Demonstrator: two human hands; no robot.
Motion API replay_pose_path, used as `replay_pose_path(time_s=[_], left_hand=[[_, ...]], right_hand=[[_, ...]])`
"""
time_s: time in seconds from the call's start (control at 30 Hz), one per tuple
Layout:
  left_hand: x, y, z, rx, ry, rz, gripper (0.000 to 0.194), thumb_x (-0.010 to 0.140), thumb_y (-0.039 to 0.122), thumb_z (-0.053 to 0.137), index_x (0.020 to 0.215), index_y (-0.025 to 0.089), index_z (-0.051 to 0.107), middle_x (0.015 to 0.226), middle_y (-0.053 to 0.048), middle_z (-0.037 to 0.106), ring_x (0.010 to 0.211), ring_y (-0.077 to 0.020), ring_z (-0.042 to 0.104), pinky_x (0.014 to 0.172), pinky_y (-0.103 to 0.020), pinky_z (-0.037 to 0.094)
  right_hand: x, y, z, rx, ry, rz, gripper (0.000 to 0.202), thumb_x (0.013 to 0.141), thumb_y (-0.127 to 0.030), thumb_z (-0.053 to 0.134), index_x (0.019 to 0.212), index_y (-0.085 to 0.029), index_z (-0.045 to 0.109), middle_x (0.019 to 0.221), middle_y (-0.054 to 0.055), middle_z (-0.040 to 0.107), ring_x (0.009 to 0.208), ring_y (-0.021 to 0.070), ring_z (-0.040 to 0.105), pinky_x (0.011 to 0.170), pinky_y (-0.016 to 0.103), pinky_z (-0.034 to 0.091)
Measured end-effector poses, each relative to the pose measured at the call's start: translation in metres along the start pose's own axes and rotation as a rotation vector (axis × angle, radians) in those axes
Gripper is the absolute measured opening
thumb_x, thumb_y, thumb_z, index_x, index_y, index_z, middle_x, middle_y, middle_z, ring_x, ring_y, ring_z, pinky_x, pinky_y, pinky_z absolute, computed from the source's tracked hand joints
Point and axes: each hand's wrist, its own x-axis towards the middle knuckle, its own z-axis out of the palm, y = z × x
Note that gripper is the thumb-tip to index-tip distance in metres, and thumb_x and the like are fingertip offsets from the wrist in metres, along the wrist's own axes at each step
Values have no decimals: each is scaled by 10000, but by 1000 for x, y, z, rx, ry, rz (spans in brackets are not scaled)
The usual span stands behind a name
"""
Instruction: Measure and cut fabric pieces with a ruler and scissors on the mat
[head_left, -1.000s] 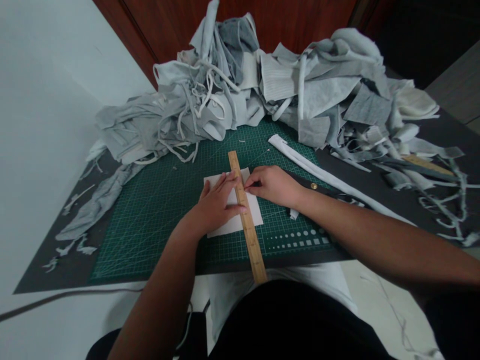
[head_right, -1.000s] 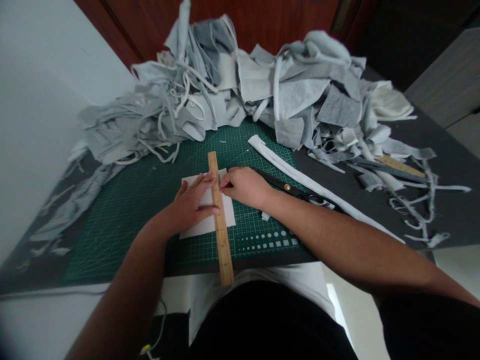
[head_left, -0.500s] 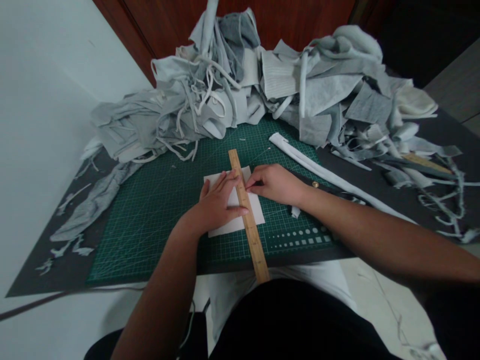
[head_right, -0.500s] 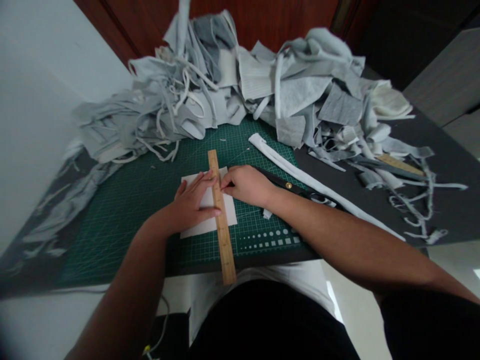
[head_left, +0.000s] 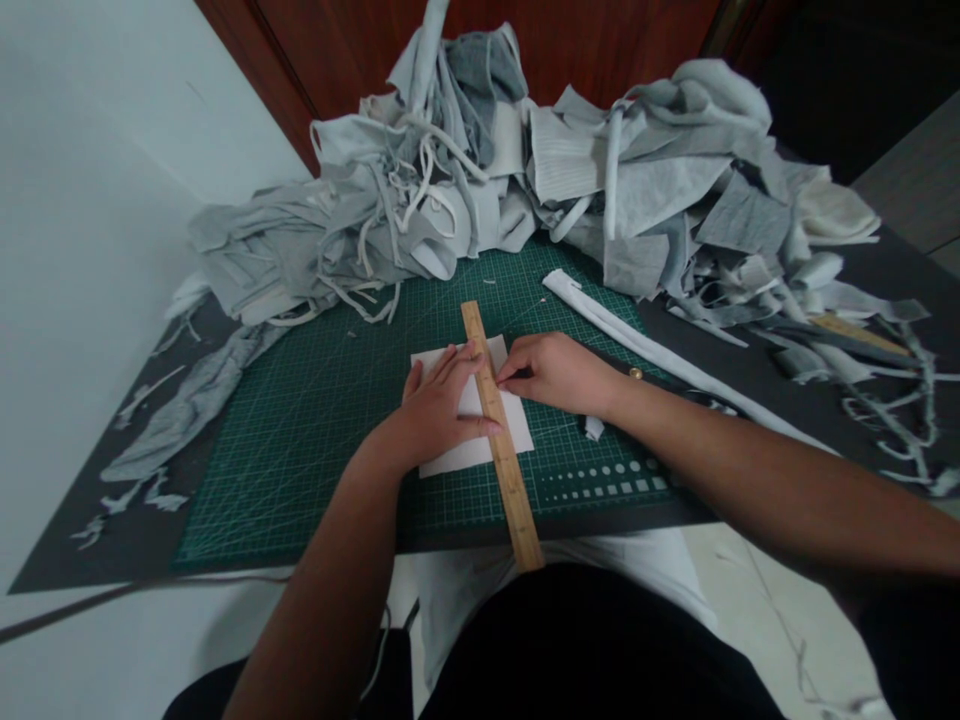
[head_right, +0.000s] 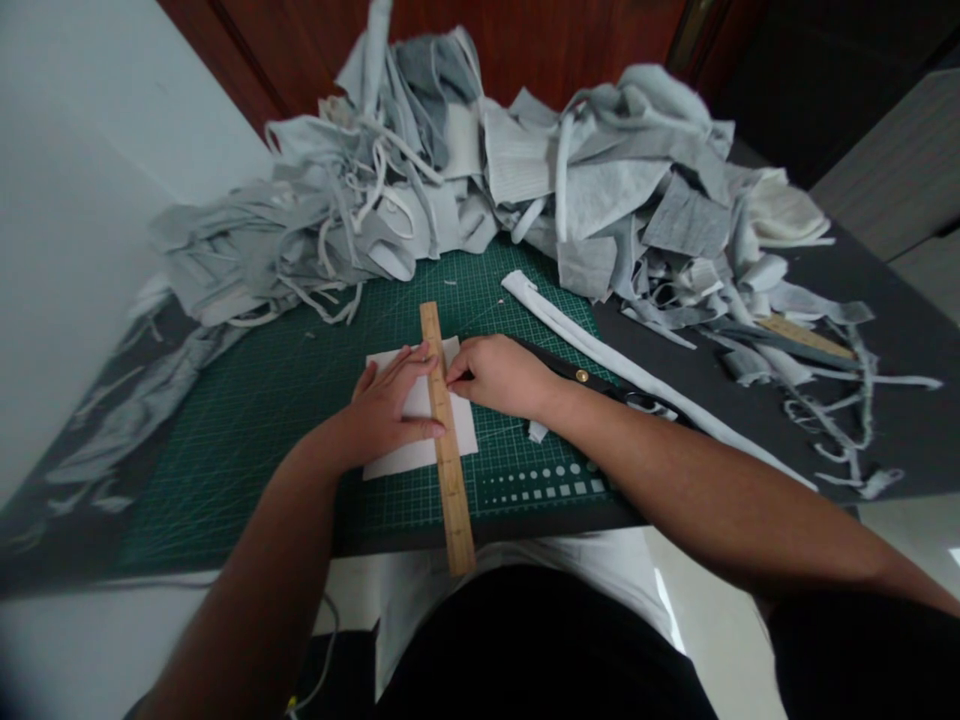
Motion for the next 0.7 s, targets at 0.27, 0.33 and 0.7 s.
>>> replay_pose_path(time_s=[0.27, 0.33, 0.7], left_hand=[[1, 0, 1, -12, -8, 17, 812, 854, 491, 742, 1543, 254, 385, 1719, -152, 274, 1622, -353, 123, 1259, -693, 60], [1, 0, 1, -13, -8, 22, 813, 854, 504, 733, 1543, 248, 383, 1719, -155, 271, 1621, -363, 122, 1258, -696, 53], [-1, 1, -1, -34, 2, 43, 817, 827, 574, 744, 1502, 249, 417, 1719, -154, 268, 1612, -374, 160, 1257, -706, 54]], right_hand=[[5, 6, 3, 62, 77, 77, 125, 889, -153, 733, 943, -197, 836, 913, 31, 773, 836, 168, 701, 795, 276, 477], [6, 8, 3, 54, 65, 58, 129, 881, -157, 736, 952, -200, 835, 912, 28, 767, 834, 167, 692, 787, 274, 467], [3, 6, 0, 62, -8, 23, 125, 873, -174, 731, 955, -186, 825, 911, 30, 754, 827, 164, 673, 780, 270, 445]])
